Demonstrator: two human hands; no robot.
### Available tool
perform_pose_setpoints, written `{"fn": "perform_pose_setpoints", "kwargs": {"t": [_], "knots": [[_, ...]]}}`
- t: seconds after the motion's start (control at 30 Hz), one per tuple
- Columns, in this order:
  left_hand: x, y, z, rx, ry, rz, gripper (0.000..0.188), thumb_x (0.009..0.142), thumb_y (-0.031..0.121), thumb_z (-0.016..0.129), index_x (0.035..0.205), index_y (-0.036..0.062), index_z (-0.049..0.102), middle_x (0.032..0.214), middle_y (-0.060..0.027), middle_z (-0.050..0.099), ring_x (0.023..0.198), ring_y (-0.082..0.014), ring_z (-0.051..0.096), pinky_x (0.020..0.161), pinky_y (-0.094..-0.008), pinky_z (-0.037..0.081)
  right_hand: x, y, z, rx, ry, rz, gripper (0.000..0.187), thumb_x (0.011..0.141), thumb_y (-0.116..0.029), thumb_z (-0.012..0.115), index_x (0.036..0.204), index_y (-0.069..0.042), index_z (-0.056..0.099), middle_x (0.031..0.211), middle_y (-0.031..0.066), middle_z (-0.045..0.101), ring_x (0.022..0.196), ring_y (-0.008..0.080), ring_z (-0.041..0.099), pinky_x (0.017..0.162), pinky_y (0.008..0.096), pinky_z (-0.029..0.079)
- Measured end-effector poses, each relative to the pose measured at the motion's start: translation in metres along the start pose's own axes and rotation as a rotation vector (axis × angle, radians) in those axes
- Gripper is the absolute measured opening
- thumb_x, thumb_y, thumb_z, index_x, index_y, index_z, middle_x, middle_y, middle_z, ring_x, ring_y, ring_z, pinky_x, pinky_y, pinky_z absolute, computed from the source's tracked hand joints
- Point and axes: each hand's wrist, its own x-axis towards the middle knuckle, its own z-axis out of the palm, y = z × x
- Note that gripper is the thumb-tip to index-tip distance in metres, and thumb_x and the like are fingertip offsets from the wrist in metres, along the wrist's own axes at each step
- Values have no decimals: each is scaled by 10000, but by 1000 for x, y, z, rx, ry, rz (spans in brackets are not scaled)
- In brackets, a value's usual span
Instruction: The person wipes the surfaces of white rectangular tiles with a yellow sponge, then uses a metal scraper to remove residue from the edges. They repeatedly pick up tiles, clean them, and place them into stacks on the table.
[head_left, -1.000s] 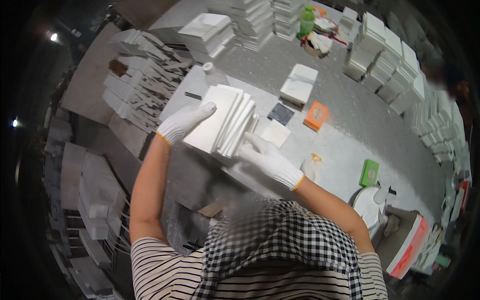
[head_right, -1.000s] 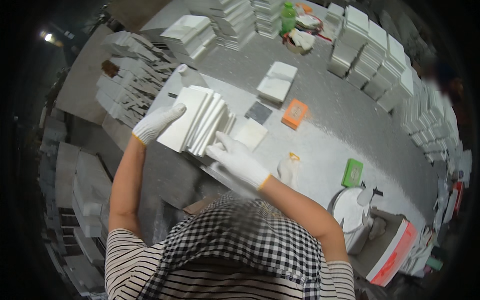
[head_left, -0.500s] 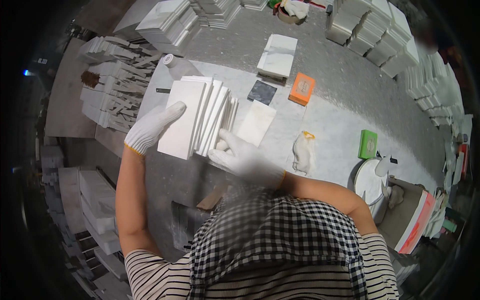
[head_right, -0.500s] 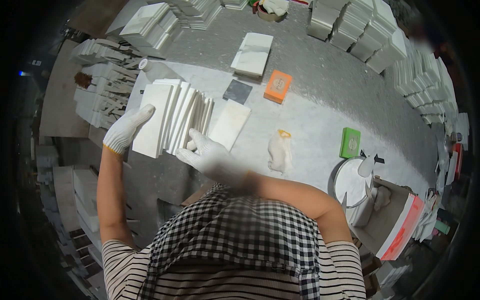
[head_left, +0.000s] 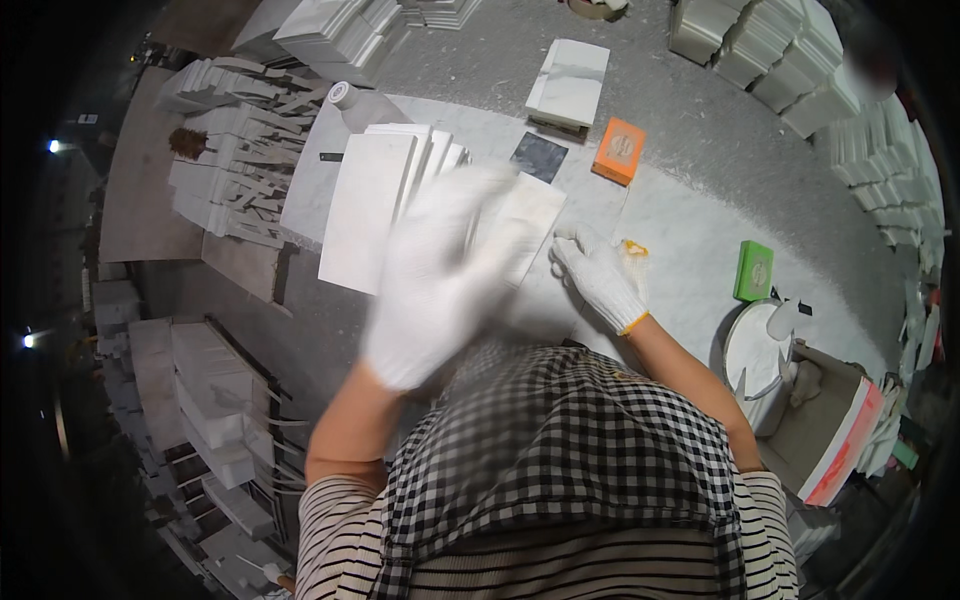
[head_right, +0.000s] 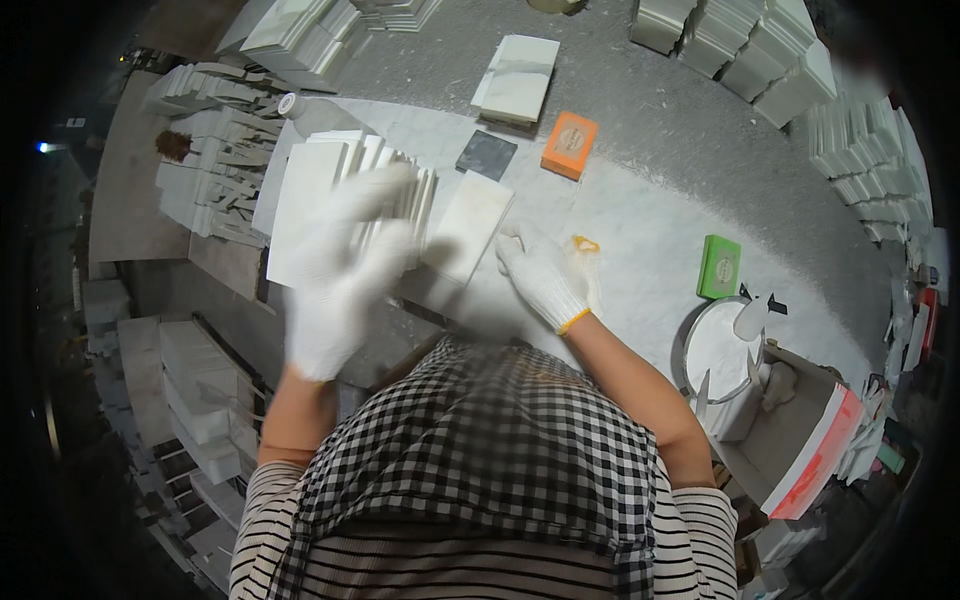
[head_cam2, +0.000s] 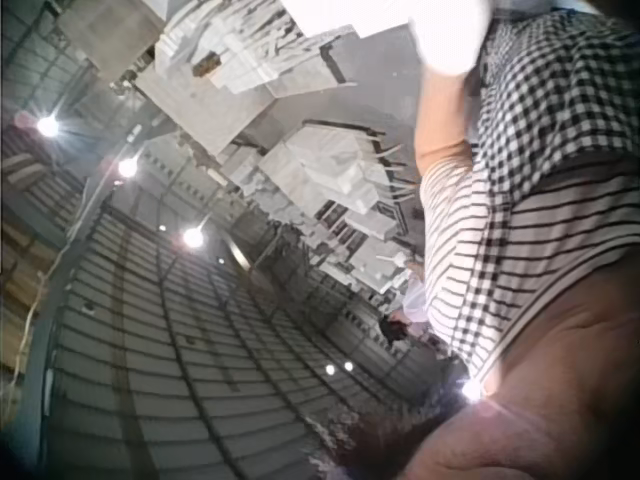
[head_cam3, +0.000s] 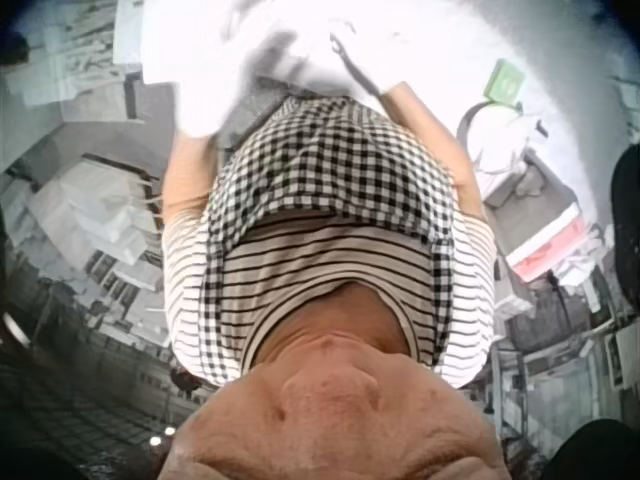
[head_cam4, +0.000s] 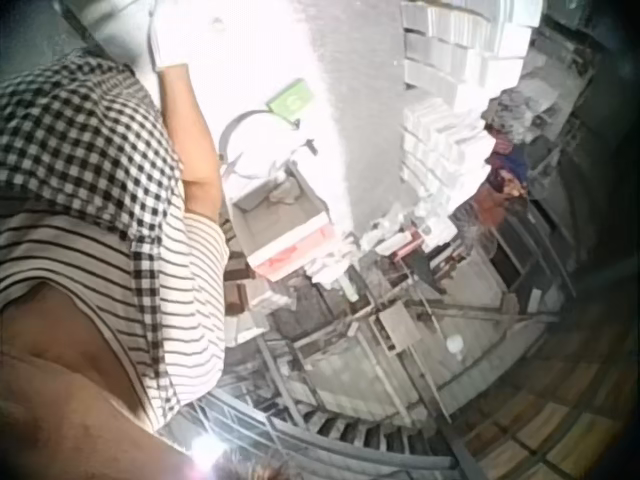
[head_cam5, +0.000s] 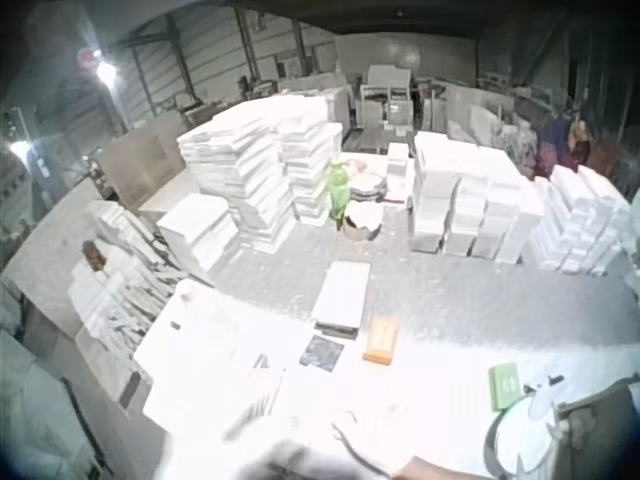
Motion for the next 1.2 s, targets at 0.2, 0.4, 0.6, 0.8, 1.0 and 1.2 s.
{"fn": "perform_pose_setpoints", "kwargs": {"t": [0.2, 0.4, 0.6, 0.8, 1.0, 1.2], "knots": [[25, -114, 111, 536, -134, -182, 690, 892, 375, 654, 1417, -30, 464, 1265, -269, 606, 1183, -414, 599, 1027, -457, 475, -22, -3, 4, 15, -40, 63, 455, 984, -254, 555, 1332, 40, 558, 854, 50, 652, 756, 127, 610, 655, 302, 506], [34, -121, 135, 756, -185, -286, 789, 859, 435, 681, 1422, -41, 400, 1154, -285, 623, 1030, -449, 650, 980, -478, 491, -9, 26, 7, 310, -132, 89, 573, 971, -233, 579, 1458, 37, 448, 1099, 62, 639, 882, 109, 603, 691, 275, 520], [15, -174, 155, 896, -92, -267, 991, 813, 457, 720, 1517, -89, 286, 1239, -331, 609, 1033, -430, 671, 1019, -458, 475, -19, 13, 8, 346, -232, 91, 560, 992, -237, 555, 1499, -23, 450, 1328, 25, 594, 981, 81, 586, 741, 249, 532], [31, -109, 124, 784, -255, -300, 707, 820, 434, 720, 1310, -34, 516, 1175, -235, 654, 1035, -350, 688, 917, -456, 533, -22, 22, 2, 341, -188, 90, 276, 974, -203, 568, 1160, -21, 659, 1081, 98, 640, 874, 140, 635, 718, 282, 560], [16, -126, 136, 884, -164, -307, 1172, 656, 456, 840, 1495, -79, 220, 1105, -271, 654, 891, -399, 704, 770, -465, 576, -45, 0, -4, 138, -235, 1, 175, 1008, -213, 496, 1012, -54, 568, 883, 36, 568, 737, 124, 554, 654, 255, 495], [26, -104, 133, 774, -225, -354, 1016, 695, 396, 822, 1429, -71, 298, 1082, -269, 668, 959, -399, 699, 816, -470, 569, -35, 26, -13, 423, -286, -17, 281, 984, -324, 535, 1010, -44, 551, 786, 56, 589, 718, 195, 580, 639, 339, 490]]}}
